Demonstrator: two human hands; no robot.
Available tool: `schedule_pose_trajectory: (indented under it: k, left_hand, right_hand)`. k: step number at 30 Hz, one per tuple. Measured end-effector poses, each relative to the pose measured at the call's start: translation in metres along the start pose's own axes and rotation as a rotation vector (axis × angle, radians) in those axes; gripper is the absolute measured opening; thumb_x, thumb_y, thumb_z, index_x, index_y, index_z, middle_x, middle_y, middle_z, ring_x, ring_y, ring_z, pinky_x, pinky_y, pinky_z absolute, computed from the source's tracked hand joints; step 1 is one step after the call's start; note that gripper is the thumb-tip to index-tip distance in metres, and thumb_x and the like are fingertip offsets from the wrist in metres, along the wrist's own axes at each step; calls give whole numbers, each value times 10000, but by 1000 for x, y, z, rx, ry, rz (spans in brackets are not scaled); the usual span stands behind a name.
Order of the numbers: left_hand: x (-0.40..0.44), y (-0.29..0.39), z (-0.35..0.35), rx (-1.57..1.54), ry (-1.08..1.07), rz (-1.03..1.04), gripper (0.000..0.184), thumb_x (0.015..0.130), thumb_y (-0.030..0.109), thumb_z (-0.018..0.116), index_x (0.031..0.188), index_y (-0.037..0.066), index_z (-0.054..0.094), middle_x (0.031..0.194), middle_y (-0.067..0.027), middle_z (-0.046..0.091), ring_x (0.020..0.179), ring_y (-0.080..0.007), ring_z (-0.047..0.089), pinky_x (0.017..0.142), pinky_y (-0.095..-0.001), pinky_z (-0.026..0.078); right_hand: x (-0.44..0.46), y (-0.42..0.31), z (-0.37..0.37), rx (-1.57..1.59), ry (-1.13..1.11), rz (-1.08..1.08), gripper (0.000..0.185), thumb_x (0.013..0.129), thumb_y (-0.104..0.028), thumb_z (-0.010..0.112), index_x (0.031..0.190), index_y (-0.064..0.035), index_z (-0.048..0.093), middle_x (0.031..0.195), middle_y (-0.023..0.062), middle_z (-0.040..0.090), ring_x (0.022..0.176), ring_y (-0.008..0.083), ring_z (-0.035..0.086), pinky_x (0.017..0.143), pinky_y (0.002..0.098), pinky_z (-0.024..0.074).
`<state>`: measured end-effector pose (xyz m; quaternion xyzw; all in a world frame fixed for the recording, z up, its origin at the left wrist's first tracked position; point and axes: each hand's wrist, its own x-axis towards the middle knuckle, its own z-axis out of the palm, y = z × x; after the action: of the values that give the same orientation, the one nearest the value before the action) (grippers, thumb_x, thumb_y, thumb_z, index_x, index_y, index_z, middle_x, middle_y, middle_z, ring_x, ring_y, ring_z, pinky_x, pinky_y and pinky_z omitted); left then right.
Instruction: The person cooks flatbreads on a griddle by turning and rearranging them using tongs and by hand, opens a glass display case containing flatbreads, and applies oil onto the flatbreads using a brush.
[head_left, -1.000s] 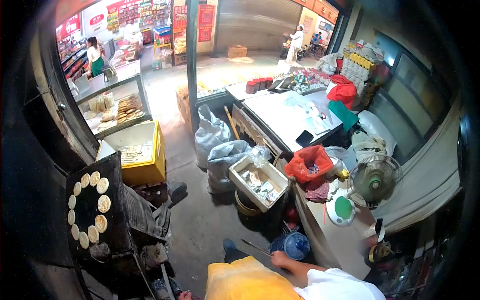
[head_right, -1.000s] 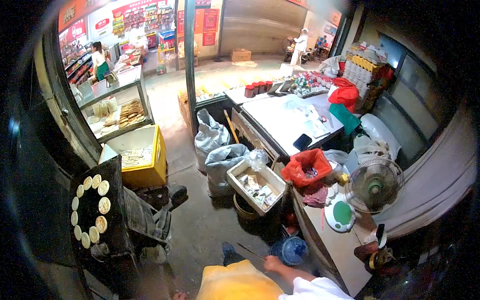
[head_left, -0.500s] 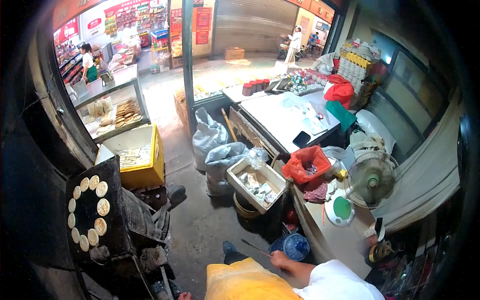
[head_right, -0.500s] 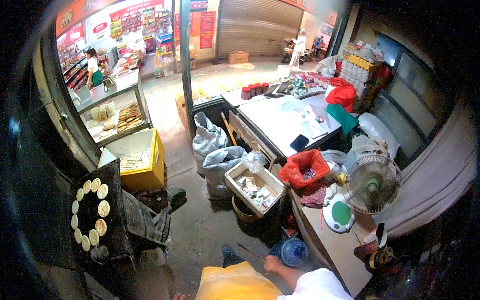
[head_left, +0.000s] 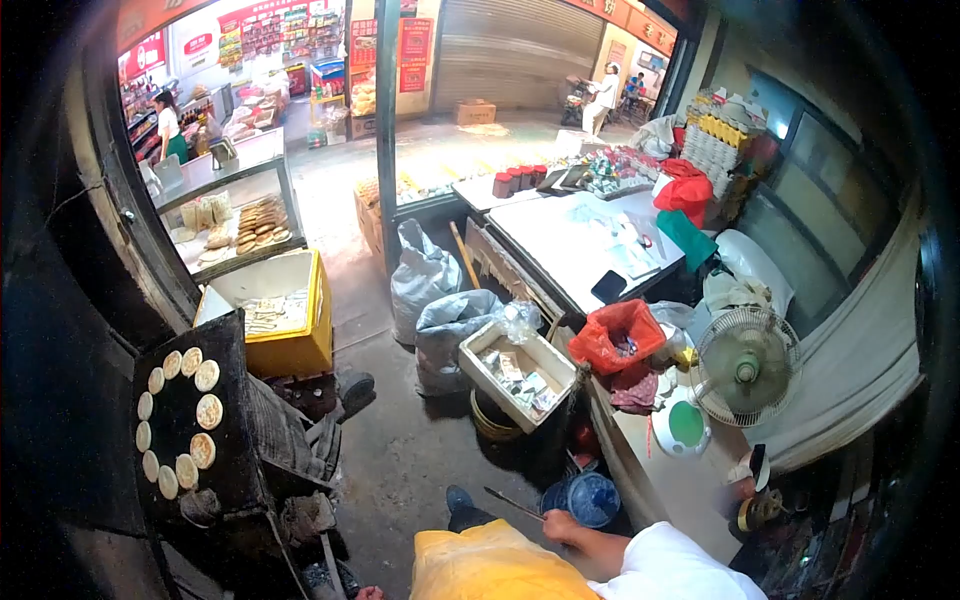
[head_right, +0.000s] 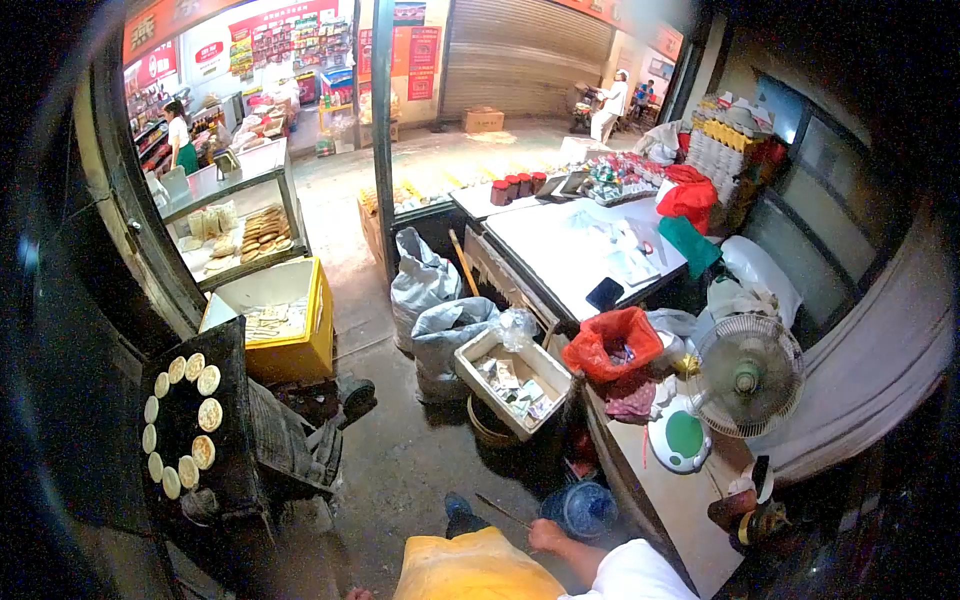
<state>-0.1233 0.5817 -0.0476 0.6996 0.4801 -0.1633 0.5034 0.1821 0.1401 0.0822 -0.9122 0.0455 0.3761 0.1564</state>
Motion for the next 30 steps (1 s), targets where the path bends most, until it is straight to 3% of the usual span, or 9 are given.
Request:
schedule_pose_trajectory:
  k: [6,8,12,18,21,26,30]
  left_hand:
    - [7,-20,7,-243,61,21,322,908,268,644,1105,13,640,1083,-128,654,972,-274,587,863,-408,487]
    - [21,-30,4,-162,-78,-153,265,926,224,614,1099,24,637,1002,-105,649,914,-243,586,803,-376,499]
    - [13,-33,2,-412,-40,-10,219,926,175,585,1091,41,636,920,-82,626,829,-202,579,713,-349,500]
    - [-11,8,-12,-275,-10,-341,247,899,161,573,1111,55,645,966,-112,653,865,-229,596,743,-370,502]
    - [-20,25,-10,-37,114,-224,268,903,191,607,1130,57,650,1026,-120,670,912,-252,604,789,-376,499]
    - [42,-65,15,2,43,140,308,912,273,659,1135,60,658,1044,-115,676,883,-253,613,799,-373,503]
    - [51,-69,14,6,117,166,219,920,255,630,1012,57,656,945,-84,657,840,-233,595,756,-364,500]
  right_hand:
    - [12,4,4,-39,-28,-22,319,843,-176,540,1095,-54,692,1118,231,666,1065,403,634,941,473,496]
    - [7,-2,2,-28,-45,-2,343,860,-156,506,1140,-59,679,1155,236,651,1095,401,619,958,461,480]
    - [3,-10,-1,-54,-19,-12,348,861,-156,504,1147,-64,680,1179,236,643,1114,397,612,971,453,477]
    - [0,-12,-2,-76,-43,11,362,870,-160,501,1173,-71,677,1211,230,634,1142,386,604,987,449,470]
    - [3,-11,-1,-73,-27,-1,351,874,-165,501,1157,-61,681,1202,228,640,1134,386,609,983,452,471]
    - [6,-10,-2,-63,-39,6,343,877,-166,505,1146,-48,681,1192,229,644,1124,385,614,976,452,474]
    - [10,-7,3,-64,-25,-9,340,875,-174,506,1135,-48,684,1183,232,646,1108,389,618,967,452,477]
